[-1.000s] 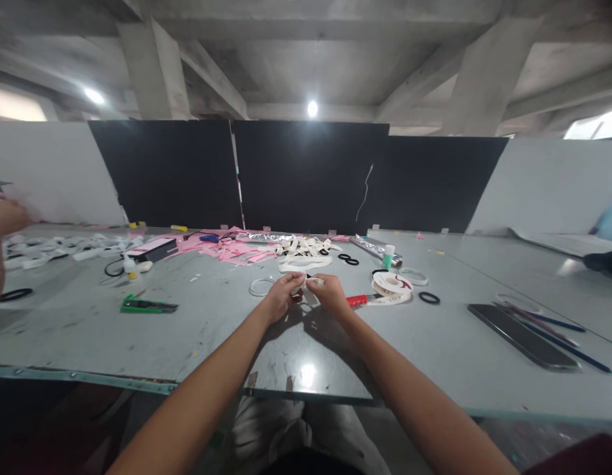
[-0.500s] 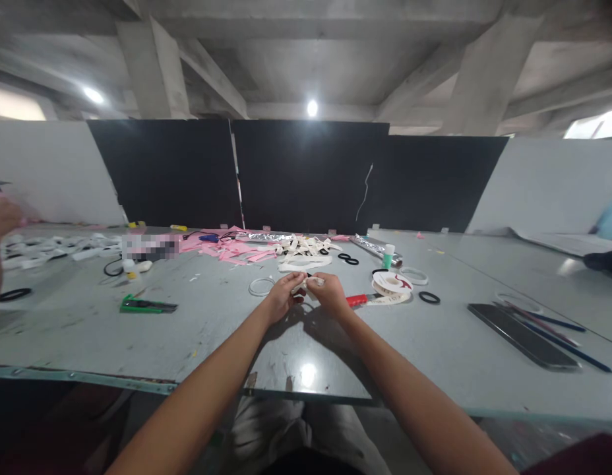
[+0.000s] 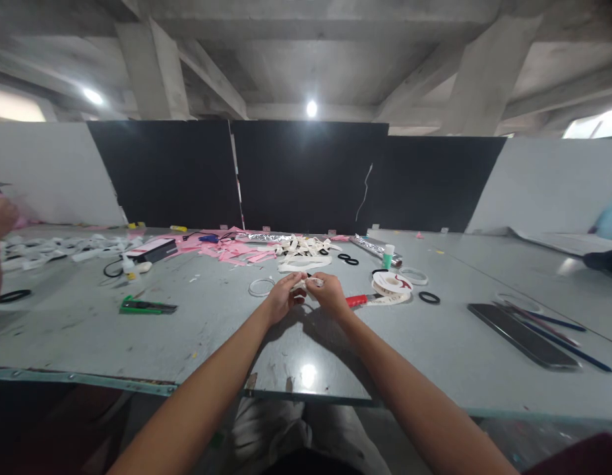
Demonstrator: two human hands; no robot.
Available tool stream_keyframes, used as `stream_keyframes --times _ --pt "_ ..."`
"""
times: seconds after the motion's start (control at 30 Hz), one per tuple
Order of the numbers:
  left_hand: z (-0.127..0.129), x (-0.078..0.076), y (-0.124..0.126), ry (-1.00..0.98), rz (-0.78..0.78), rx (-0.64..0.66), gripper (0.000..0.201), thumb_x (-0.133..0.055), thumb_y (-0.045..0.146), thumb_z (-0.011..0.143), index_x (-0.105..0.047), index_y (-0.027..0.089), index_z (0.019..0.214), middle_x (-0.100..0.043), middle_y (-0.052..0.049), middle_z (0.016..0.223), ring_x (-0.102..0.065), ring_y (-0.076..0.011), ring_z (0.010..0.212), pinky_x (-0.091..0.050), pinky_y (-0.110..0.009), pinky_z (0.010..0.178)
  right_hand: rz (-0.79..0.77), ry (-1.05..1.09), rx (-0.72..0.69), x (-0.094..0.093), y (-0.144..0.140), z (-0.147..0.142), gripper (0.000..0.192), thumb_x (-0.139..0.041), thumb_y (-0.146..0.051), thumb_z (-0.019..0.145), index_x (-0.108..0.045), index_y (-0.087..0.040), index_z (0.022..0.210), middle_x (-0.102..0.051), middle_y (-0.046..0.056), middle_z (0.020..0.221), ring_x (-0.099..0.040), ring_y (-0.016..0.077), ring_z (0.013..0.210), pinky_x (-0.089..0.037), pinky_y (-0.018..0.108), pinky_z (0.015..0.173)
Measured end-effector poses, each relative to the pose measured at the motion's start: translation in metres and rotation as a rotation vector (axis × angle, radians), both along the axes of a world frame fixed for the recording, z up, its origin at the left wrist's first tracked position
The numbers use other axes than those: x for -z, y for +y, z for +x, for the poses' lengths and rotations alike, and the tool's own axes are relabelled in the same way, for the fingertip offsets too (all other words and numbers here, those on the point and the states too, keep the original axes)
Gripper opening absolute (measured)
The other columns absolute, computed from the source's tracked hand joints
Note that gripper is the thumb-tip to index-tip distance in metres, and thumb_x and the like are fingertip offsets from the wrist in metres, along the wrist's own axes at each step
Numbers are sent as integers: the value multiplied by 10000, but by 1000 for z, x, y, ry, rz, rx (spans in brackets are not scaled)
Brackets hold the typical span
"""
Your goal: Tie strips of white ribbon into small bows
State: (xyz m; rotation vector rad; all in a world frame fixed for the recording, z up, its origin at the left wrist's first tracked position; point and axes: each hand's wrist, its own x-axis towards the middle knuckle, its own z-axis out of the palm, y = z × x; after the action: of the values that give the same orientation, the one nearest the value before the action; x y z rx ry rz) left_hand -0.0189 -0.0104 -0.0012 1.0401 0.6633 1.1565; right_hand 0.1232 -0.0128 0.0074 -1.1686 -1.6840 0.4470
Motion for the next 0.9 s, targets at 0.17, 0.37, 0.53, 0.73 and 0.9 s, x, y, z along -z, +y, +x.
stream_keyframes --times 0.17,0.37,0.53,0.73,0.9 --pt "0 -3 0 -39 18 -68 345 -650 491 738 -605 196 910 -573 1 742 -534 -98 586 -431 -228 541 11 -27 7 2 3 1 233 -515 -350 737 -604 -166 626 -542 -14 546 -444 110 536 -314 220 524" --pt "-3 -7 0 73 4 -163 364 -697 464 678 -559 212 901 -592 5 837 -536 -85 563 -383 -208 490 83 -80 54 3 7 5 242 -498 -347 760 -607 -166 640 -557 -3 576 -454 120 575 -313 228 554" --pt "-4 0 5 195 92 -79 306 -708 420 666 -584 158 764 -549 10 719 -500 -70 513 -357 -209 487 114 -112 82 4 9 9 216 -517 -329 767 -624 -168 669 -590 3 626 -483 127 618 -326 229 588" --pt "-4 1 7 187 59 -82 298 -720 396 646 -607 166 800 -550 16 686 -503 -75 518 -353 -202 493 141 -130 67 5 11 12 223 -513 -330 788 -645 -171 704 -621 16 685 -516 138 667 -356 233 633" --pt "-4 1 5 211 33 -82 309 -711 434 653 -608 162 758 -571 -3 727 -517 -82 529 -362 -209 488 138 -151 47 4 11 15 228 -512 -343 803 -648 -174 735 -635 32 738 -533 154 716 -372 250 687"
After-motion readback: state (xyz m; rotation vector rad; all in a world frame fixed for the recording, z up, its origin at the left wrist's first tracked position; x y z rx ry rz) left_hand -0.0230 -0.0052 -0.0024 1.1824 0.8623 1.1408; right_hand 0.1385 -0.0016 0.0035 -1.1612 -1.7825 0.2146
